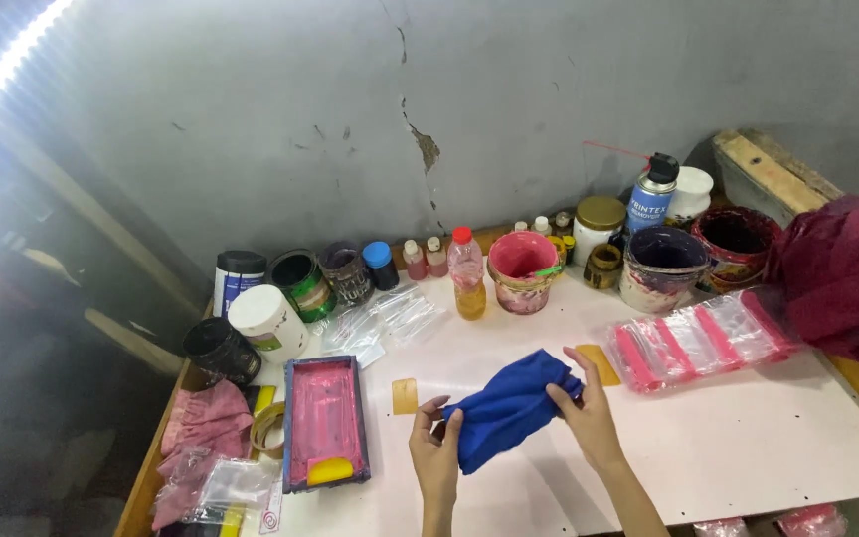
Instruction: Cleaning a workbench with a cloth and then organizing small plastic bags by laying them out in a row.
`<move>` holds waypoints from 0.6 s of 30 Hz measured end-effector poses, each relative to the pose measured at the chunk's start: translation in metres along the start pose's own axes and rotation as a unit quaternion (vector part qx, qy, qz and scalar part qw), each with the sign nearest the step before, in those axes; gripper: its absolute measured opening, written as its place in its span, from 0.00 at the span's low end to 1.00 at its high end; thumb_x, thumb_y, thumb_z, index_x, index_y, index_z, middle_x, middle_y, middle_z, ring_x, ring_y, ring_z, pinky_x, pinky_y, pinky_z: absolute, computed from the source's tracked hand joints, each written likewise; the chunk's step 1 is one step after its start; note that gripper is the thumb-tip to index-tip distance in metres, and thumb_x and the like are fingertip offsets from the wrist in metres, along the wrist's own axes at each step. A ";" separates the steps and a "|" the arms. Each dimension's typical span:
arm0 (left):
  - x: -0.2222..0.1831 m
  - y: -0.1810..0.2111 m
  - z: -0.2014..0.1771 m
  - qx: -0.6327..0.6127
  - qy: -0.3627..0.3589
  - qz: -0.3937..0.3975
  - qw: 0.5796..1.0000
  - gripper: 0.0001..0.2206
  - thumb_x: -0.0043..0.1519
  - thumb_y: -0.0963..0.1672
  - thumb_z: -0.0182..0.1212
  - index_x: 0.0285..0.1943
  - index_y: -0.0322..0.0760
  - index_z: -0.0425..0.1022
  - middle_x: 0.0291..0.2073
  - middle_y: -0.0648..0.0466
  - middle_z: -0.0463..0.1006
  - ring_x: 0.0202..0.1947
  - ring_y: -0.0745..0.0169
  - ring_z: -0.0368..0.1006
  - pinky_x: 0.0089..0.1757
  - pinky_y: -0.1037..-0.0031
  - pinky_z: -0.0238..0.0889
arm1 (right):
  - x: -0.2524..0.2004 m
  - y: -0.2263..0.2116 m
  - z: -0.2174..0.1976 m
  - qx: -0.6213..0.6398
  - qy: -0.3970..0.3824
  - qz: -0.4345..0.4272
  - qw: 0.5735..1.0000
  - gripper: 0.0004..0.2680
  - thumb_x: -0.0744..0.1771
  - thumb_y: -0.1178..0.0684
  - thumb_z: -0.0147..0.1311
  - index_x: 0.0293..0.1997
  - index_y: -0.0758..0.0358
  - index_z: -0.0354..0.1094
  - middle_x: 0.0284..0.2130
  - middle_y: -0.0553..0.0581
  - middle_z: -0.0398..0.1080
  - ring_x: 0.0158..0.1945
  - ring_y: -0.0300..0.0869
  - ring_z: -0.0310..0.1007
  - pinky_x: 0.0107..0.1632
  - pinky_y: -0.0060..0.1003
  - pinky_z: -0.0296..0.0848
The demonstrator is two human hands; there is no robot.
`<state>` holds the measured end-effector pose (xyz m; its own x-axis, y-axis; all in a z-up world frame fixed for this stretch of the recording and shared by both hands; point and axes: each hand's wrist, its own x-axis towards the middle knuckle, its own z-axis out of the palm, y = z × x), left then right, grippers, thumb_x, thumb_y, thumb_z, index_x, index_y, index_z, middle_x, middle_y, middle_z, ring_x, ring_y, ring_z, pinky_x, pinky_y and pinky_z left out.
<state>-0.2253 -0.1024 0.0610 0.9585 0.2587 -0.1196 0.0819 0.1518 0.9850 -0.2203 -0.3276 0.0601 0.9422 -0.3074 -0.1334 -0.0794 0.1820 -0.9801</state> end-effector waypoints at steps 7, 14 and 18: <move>0.018 -0.005 0.017 -0.092 -0.049 0.000 0.995 0.14 0.61 0.42 0.66 0.56 0.36 0.78 0.36 0.54 0.73 0.34 0.69 0.68 0.33 0.79 0.61 | 0.007 0.054 0.022 -0.253 -0.102 -0.279 0.921 0.33 0.58 0.45 0.74 0.70 0.49 0.60 0.66 0.51 0.64 0.66 0.46 0.62 0.67 0.41 0.58; 0.011 0.014 0.013 -0.080 -0.182 0.027 0.980 0.48 0.42 0.41 0.81 0.75 0.44 0.57 0.54 0.47 0.74 0.54 0.55 0.76 0.53 0.71 0.71 | -0.008 0.012 0.055 -0.180 -0.074 -0.261 0.946 0.12 0.64 0.64 0.50 0.46 0.60 0.79 0.39 0.52 0.84 0.42 0.38 0.82 0.48 0.31 0.75; -0.007 0.032 0.018 0.044 -0.153 0.065 0.985 0.41 0.51 0.41 0.76 0.76 0.45 0.58 0.34 0.52 0.75 0.41 0.63 0.76 0.47 0.75 0.72 | -0.020 -0.024 0.066 -0.170 -0.044 -0.314 0.933 0.12 0.61 0.67 0.56 0.45 0.61 0.78 0.34 0.52 0.79 0.35 0.39 0.77 0.44 0.31 0.76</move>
<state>-0.2244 -0.1167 0.0952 0.9988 -0.0323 0.0373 -0.0357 0.0496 0.9981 -0.2155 -0.2646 0.0959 0.8592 -0.1724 0.4817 0.4137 -0.3197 -0.8524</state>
